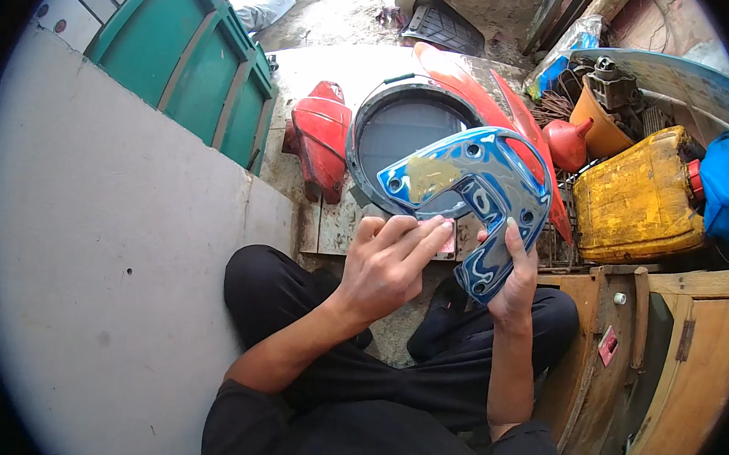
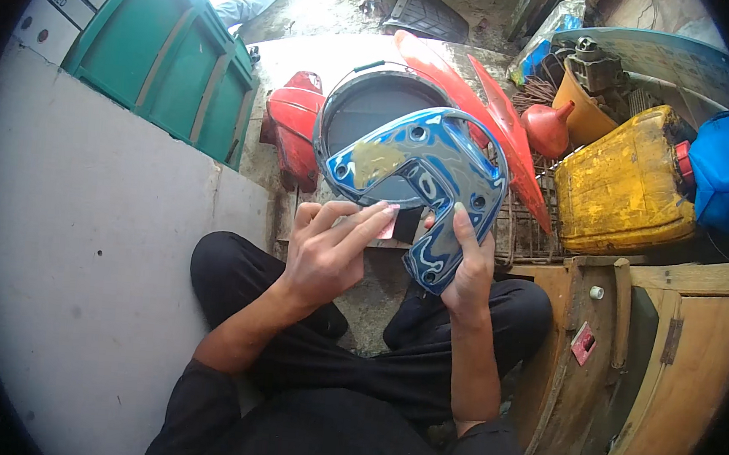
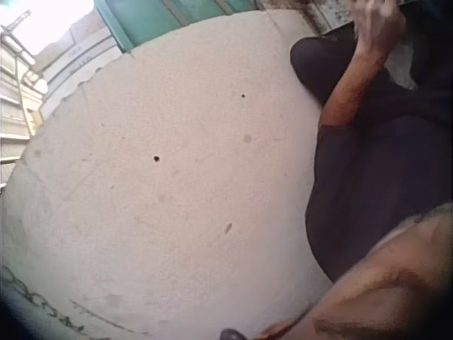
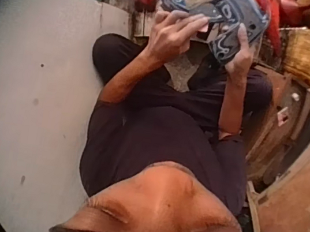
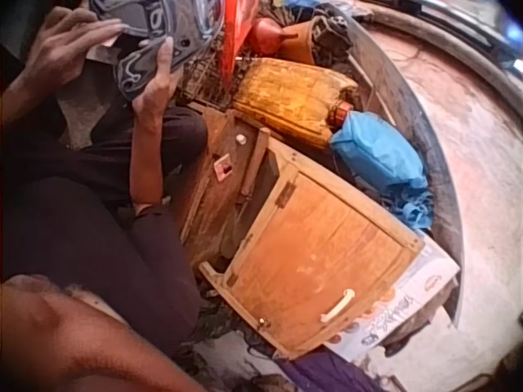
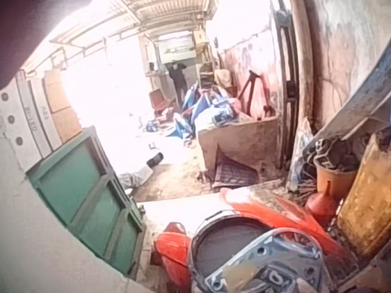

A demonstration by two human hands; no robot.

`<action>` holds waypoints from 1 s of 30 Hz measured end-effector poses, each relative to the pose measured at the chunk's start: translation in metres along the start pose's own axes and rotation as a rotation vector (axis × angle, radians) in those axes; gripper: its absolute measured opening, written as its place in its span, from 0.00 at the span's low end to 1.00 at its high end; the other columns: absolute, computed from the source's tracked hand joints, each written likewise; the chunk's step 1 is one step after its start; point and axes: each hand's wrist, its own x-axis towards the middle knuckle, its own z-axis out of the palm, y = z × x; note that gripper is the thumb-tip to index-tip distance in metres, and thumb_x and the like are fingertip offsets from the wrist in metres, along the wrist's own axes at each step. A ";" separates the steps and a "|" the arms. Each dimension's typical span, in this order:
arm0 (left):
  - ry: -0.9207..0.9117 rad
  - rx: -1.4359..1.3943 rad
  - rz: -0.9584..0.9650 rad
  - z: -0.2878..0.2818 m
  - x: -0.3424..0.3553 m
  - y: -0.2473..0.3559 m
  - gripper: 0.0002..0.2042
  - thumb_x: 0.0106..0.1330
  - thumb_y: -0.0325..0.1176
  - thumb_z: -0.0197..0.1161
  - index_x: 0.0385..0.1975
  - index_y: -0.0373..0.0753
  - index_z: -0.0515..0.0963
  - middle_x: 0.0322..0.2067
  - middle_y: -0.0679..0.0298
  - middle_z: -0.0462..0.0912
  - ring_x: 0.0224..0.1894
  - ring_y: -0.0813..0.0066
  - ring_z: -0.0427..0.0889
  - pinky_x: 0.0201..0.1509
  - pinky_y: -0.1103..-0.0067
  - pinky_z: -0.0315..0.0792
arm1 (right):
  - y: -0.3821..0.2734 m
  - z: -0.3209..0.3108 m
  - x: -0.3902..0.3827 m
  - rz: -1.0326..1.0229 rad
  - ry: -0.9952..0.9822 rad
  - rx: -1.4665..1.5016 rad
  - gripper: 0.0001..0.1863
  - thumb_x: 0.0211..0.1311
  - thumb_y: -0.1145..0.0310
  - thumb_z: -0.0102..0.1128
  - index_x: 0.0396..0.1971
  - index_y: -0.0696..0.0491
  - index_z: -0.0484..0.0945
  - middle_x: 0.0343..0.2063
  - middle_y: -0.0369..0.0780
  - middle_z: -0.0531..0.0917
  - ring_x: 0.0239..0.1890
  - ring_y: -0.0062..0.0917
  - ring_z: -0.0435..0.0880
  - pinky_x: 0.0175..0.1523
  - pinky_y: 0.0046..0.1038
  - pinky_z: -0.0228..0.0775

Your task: The person holds a blue and white motorcycle fairing piece and sands down a specific area on its surface using a small red sanding block, repeatedly dipping the piece or block into a bucket of water.

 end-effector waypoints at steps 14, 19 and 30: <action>0.260 -0.205 -0.436 -0.002 0.012 -0.022 0.14 0.63 0.20 0.62 0.47 0.37 0.84 0.30 0.55 0.83 0.34 0.61 0.79 0.40 0.71 0.70 | 0.008 0.008 -0.008 -0.043 -0.073 -0.149 0.15 0.74 0.64 0.55 0.50 0.61 0.75 0.33 0.42 0.84 0.31 0.20 0.83 0.36 0.22 0.79; 0.230 -0.323 -0.415 0.001 0.013 -0.014 0.14 0.63 0.19 0.61 0.47 0.38 0.83 0.30 0.54 0.82 0.35 0.59 0.80 0.42 0.70 0.72 | 0.009 0.009 -0.008 -0.061 -0.048 -0.166 0.15 0.74 0.64 0.55 0.50 0.61 0.75 0.33 0.42 0.84 0.31 0.19 0.83 0.35 0.20 0.77; 0.163 -0.408 -0.296 0.002 0.005 0.006 0.16 0.59 0.16 0.61 0.46 0.36 0.83 0.32 0.56 0.84 0.36 0.60 0.81 0.41 0.70 0.73 | 0.010 0.010 -0.006 -0.080 -0.001 -0.181 0.14 0.74 0.65 0.54 0.48 0.60 0.76 0.32 0.40 0.84 0.30 0.19 0.83 0.36 0.21 0.77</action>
